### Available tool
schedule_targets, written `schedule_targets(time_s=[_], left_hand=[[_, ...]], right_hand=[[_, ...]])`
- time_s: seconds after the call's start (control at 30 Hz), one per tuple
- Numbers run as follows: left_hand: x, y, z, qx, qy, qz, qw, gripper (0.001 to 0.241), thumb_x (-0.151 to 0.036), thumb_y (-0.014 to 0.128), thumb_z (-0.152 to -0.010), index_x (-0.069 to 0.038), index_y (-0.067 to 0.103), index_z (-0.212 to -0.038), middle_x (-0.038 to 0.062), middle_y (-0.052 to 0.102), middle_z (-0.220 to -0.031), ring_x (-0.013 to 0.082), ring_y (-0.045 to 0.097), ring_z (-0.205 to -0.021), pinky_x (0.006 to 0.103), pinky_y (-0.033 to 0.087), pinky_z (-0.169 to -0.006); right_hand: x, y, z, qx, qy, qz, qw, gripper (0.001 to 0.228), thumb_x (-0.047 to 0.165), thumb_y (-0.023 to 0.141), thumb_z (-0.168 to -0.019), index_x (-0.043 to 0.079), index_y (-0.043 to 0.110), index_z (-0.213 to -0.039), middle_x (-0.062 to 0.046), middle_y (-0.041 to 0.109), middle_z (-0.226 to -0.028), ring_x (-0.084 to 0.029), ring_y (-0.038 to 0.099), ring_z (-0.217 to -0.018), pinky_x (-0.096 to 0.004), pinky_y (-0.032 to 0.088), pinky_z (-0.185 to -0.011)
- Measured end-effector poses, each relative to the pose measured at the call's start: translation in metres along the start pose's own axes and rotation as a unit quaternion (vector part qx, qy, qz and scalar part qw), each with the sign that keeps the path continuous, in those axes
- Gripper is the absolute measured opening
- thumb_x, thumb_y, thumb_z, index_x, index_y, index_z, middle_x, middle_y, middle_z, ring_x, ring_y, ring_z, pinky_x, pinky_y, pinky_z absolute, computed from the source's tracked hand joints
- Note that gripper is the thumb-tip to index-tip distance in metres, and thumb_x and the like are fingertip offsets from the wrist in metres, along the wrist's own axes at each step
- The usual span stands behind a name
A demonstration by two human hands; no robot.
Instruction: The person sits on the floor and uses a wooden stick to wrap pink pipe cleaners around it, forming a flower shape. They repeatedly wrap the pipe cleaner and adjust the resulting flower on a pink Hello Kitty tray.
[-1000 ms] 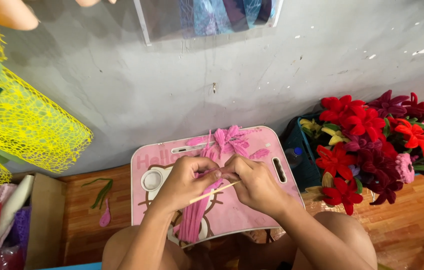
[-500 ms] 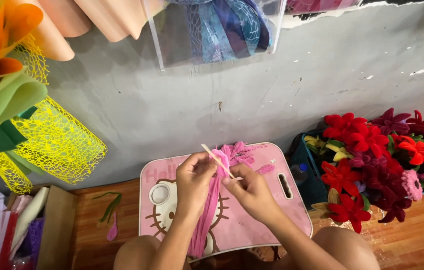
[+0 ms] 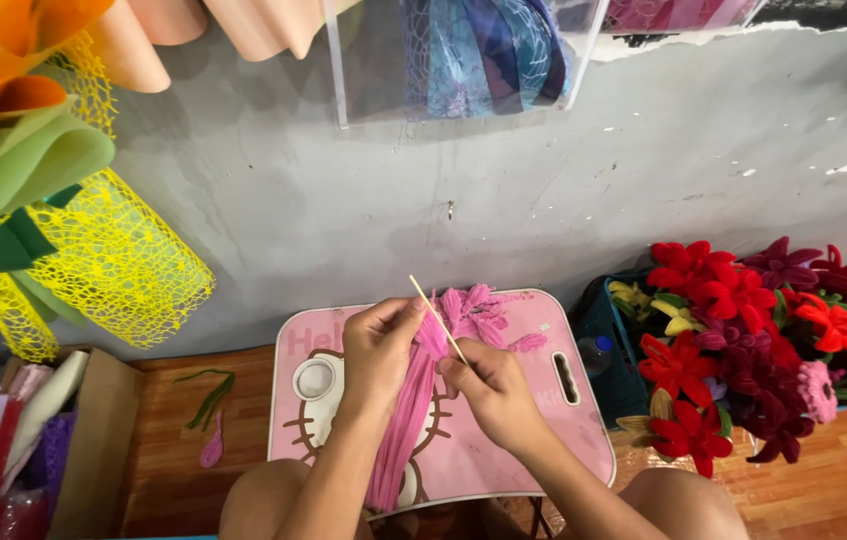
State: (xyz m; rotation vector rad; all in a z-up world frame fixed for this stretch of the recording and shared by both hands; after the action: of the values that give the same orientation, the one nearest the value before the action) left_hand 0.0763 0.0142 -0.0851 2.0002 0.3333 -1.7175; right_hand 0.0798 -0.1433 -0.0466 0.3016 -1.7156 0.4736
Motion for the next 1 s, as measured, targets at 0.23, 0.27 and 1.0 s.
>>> schedule_targets(time_s=[0.23,0.27,1.0], left_hand=[[-0.038,-0.005,-0.003,-0.002,0.008,-0.151,0.989,0.017,-0.016,0.073,-0.091,-0.01,0.082,-0.104,0.013,0.078,-0.083,0.0203,0.073,-0.078,0.0309,0.058,-0.068],[-0.035,-0.008,-0.004,-0.007,0.009,-0.207,0.978,0.021,-0.021,0.072,-0.093,-0.008,0.079,-0.108,0.016,0.078,-0.09,0.0264,0.074,-0.084,0.0359,0.059,-0.072],[0.197,-0.027,0.057,0.253,-0.203,-0.639,0.697,0.016,-0.001,0.056,-0.094,-0.008,0.07,-0.092,0.011,0.071,-0.097,0.0315,0.07,-0.091,0.042,0.058,-0.076]], right_hand=[[-0.062,-0.014,-0.013,-0.003,0.108,-0.008,0.994,0.024,0.01,0.06,-0.098,0.005,0.075,-0.08,-0.008,0.068,-0.058,-0.009,0.048,-0.052,-0.021,0.033,-0.049],[-0.08,-0.02,-0.013,-0.041,0.188,0.001,0.981,0.021,0.013,0.06,-0.096,0.003,0.076,-0.085,-0.011,0.068,-0.061,-0.01,0.047,-0.052,-0.021,0.031,-0.046],[-0.198,0.027,0.028,0.209,0.331,0.214,0.895,0.024,0.03,0.053,-0.076,0.015,0.069,-0.066,-0.002,0.072,-0.091,-0.019,0.068,-0.086,-0.032,0.051,-0.078]])
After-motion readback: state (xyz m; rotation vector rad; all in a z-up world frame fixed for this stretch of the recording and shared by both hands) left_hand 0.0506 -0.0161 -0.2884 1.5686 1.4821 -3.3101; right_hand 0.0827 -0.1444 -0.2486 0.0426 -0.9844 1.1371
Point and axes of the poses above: each hand's wrist, its own z-axis away from the middle knuckle, its own y-axis out of the palm, x = y × z, the point moved 4 cm from there along -z, towards the middle knuckle
